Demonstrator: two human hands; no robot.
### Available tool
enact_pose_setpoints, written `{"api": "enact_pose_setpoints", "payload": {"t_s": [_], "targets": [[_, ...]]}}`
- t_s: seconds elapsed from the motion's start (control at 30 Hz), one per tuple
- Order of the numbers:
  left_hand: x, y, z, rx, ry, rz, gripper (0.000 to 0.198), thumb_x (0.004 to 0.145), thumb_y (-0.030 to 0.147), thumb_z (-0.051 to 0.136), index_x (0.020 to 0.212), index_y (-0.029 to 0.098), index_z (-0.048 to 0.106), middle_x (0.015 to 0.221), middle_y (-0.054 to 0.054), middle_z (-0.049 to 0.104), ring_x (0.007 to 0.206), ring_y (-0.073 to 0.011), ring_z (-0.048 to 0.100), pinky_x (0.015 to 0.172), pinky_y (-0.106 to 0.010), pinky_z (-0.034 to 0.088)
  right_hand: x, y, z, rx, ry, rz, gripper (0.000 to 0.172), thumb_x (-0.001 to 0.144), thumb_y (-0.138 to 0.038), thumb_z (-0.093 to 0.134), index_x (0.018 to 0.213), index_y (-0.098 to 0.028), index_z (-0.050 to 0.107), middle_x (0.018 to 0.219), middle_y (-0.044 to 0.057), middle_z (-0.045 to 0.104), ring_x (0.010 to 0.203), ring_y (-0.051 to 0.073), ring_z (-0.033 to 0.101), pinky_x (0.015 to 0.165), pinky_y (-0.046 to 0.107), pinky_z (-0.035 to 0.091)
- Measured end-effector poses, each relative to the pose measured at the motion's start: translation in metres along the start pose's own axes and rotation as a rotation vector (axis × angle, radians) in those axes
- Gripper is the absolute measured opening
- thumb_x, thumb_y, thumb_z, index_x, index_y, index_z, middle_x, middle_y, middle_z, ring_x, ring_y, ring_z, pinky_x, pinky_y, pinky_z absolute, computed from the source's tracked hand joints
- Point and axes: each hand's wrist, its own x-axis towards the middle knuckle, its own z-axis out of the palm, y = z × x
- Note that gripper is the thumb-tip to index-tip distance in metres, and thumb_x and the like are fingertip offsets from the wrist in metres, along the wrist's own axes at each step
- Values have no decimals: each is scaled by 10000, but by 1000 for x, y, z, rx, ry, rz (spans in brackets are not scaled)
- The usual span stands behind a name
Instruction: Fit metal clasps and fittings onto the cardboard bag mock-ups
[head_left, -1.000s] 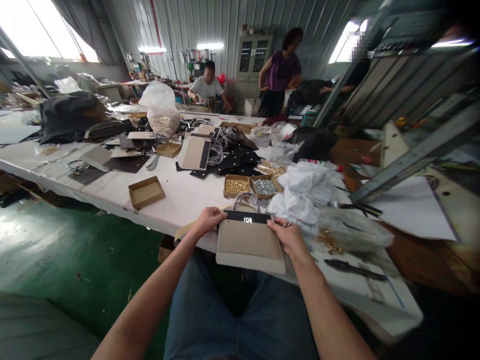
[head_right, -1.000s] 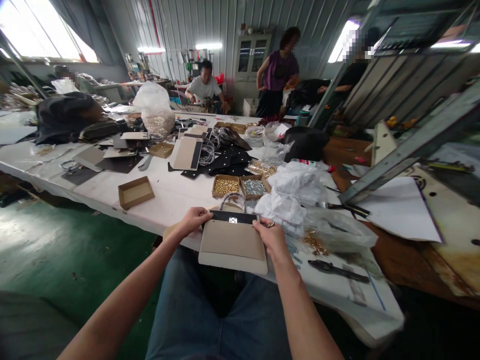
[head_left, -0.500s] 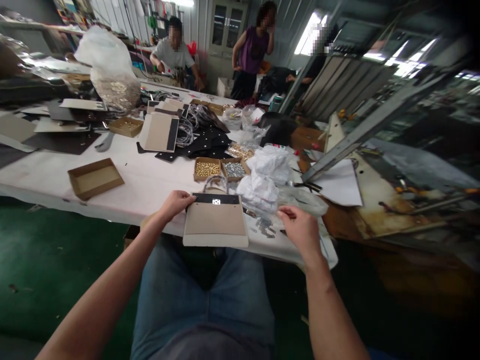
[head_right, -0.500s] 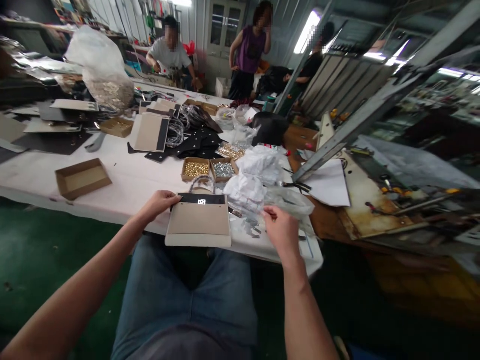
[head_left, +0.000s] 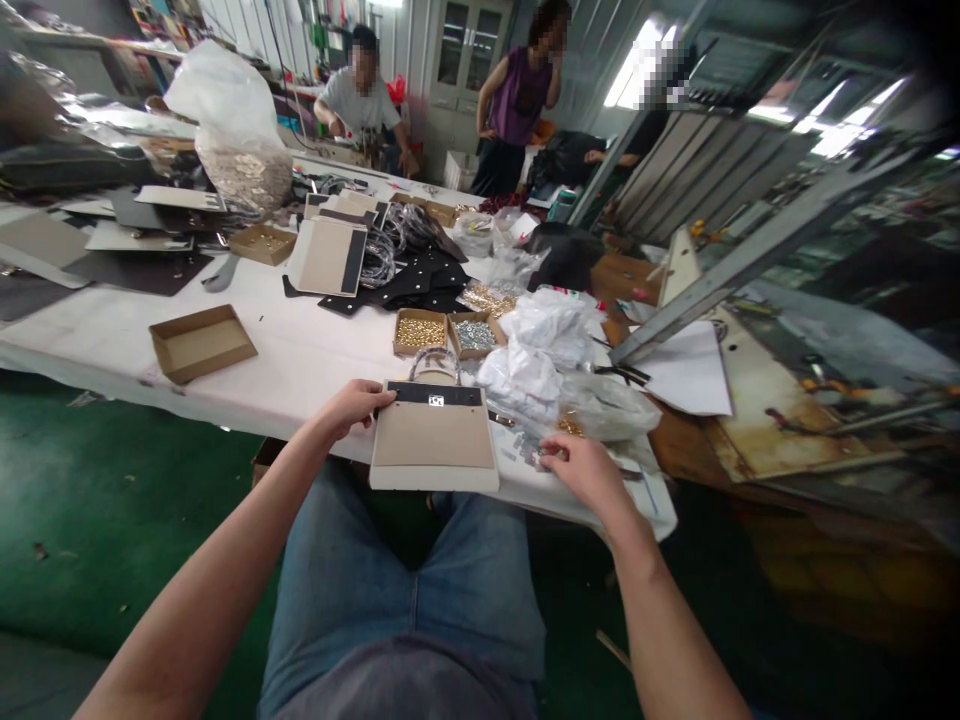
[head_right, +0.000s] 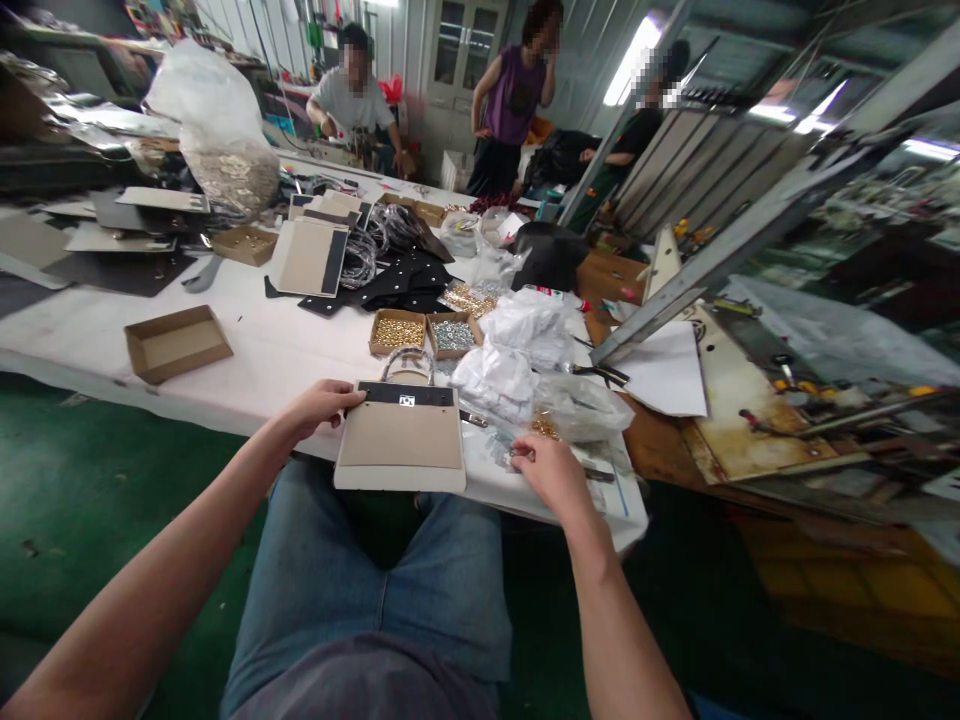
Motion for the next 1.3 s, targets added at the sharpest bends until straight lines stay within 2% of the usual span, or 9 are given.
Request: {"api": "enact_pose_setpoints", "payload": {"t_s": [0.2, 0.57, 0.67, 0.73, 0.8, 0.9, 1.07, 1.17, 1.3], "targets": [[-1, -3, 3, -10, 55, 1, 439, 858, 597, 836, 783, 186, 702, 682, 5, 572, 534, -120, 473, 451, -261, 320, -7, -4, -12, 33, -59, -117, 233, 871, -357, 758, 1050, -298, 895, 1061, 54, 875, 905, 281, 764, 841, 380, 553], [3, -11, 2, -111, 68, -30, 412, 878, 520, 820, 725, 222, 578, 581, 49, 463, 421, -93, 363, 428, -287, 176, 0, 2, -6, 96, -302, -126, 287, 871, -436, 718, 1053, -257, 849, 960, 52, 839, 908, 285, 770, 846, 398, 574], [-2, -9, 3, -120, 86, -8, 391, 884, 465, 804, 711, 222, 552, 570, 61, 421, 436, -88, 353, 437, -275, 177, 2, 5, -11, 87, -297, -213, 304, 920, -470, 689, 1084, -271, 850, 1038, 75, 850, 955, 313, 789, 875, 437, 603], [-4, -7, 4, -130, 93, 15, 370, 887, 434, 790, 711, 218, 546, 576, 65, 409, 448, -84, 338, 441, -271, 172, 6, -3, -17, 114, -223, -290, 290, 951, -522, 694, 1040, -297, 853, 1094, 94, 846, 999, 337, 793, 903, 466, 615], [-6, -6, 3, -139, 99, 28, 359, 883, 402, 787, 708, 214, 536, 575, 67, 400, 454, -80, 328, 445, -265, 176, 12, -28, -23, 173, -124, -367, 290, 984, -576, 704, 1021, -325, 845, 1158, 113, 830, 1065, 355, 782, 932, 487, 613], [-7, -5, 0, -153, 89, 12, 340, 882, 371, 786, 714, 213, 535, 570, 65, 413, 442, -79, 336, 435, -255, 201, 22, -94, -19, 308, -64, -407, 281, 1014, -590, 737, 1089, -337, 835, 1221, 115, 814, 1105, 341, 768, 972, 483, 598], [-7, -10, -6, -169, 21, -5, 301, 928, 401, 768, 774, 215, 589, 602, 45, 494, 405, -104, 429, 383, -246, 248, 44, -211, 35, 597, -107, -413, 447, 1027, -516, 763, 1417, -303, 715, 1020, 41, 801, 893, 249, 741, 830, 389, 591], [-7, -15, -7, -202, -32, 17, 342, 960, 443, 766, 784, 207, 592, 625, 35, 538, 430, -103, 491, 400, -221, 331, 60, -246, 68, 583, -123, -468, 258, 1042, -463, 705, 1196, -271, 785, 1027, 46, 811, 881, 246, 733, 811, 386, 577], [-6, -21, -3, -255, -36, 51, 341, 957, 478, 799, 859, 194, 638, 651, 44, 561, 485, -102, 537, 440, -196, 412, 69, -259, 87, 490, -48, -526, 221, 1046, -385, 645, 1074, -261, 826, 1119, 69, 844, 1038, 299, 766, 989, 466, 586]]}}
